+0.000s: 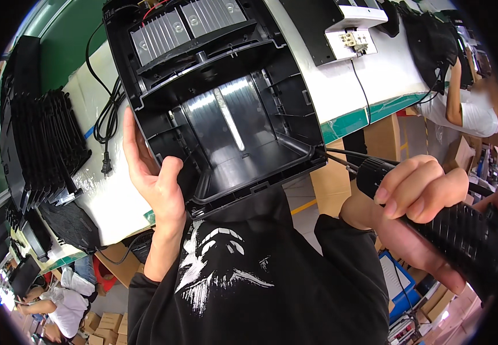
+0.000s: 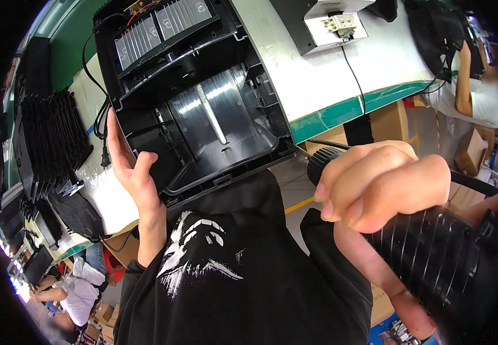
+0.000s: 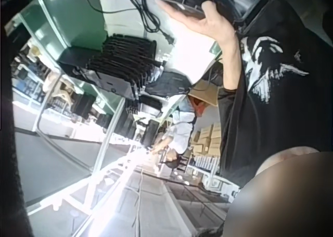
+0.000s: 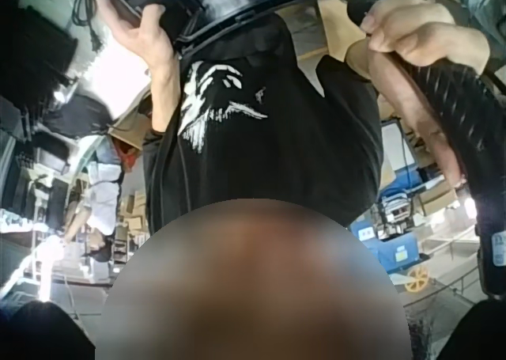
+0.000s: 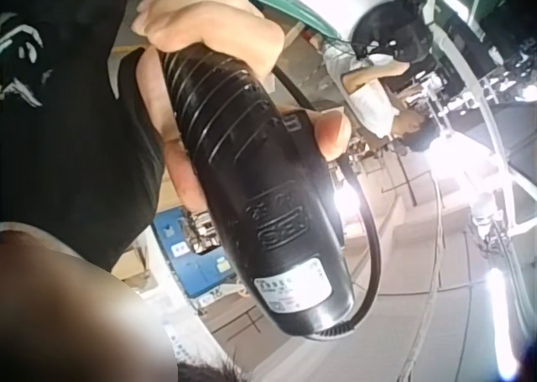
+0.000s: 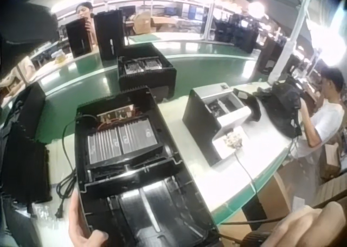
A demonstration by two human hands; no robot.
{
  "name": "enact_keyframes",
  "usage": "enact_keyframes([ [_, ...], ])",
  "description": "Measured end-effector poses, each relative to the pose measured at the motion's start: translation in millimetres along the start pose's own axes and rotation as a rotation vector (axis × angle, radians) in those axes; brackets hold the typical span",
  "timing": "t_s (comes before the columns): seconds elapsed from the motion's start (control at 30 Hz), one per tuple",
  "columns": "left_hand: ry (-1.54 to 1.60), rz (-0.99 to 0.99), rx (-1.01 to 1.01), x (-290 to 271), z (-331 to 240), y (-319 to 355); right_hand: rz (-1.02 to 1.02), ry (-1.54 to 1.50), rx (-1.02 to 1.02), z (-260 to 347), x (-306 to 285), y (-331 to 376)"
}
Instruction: Assembling electronic components and housings using an electric screwdriver at a manufacturing workbench.
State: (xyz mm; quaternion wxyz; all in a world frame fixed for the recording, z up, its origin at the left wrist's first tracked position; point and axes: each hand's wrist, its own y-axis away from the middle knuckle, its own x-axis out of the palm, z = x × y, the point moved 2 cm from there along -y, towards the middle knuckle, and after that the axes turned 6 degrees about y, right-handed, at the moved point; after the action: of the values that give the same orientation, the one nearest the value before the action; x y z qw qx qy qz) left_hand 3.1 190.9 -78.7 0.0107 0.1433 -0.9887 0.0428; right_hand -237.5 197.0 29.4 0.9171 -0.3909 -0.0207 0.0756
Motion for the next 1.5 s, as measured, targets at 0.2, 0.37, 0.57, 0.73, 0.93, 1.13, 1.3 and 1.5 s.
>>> enact_keyframes([
  [0.2,-0.02,-0.013,0.013,-1,2,-1,0.086,0.115,-0.01,-1,4,-6],
  [0.37,-0.022,0.002,0.027,0,3,-3,-0.151,0.005,0.052,-2,6,1],
  [0.57,-0.012,0.03,0.025,0,1,-2,0.18,0.07,0.296,6,-24,0],
  [0.73,-0.02,0.012,-0.002,1,0,-2,0.056,0.003,0.447,10,-21,2],
  [0.93,-0.033,0.019,0.012,0,1,-2,-0.076,-0.098,0.619,11,-11,-1],
  [1.13,-0.031,0.004,0.014,0,0,-2,-0.028,-0.075,0.662,1,-2,-3],
  [1.3,0.018,0.031,-0.014,0,3,-2,-0.133,0.071,0.01,-12,11,16],
  [1.5,-0.001,0.031,0.013,-4,6,-3,-0.121,0.026,0.069,-18,13,14],
])
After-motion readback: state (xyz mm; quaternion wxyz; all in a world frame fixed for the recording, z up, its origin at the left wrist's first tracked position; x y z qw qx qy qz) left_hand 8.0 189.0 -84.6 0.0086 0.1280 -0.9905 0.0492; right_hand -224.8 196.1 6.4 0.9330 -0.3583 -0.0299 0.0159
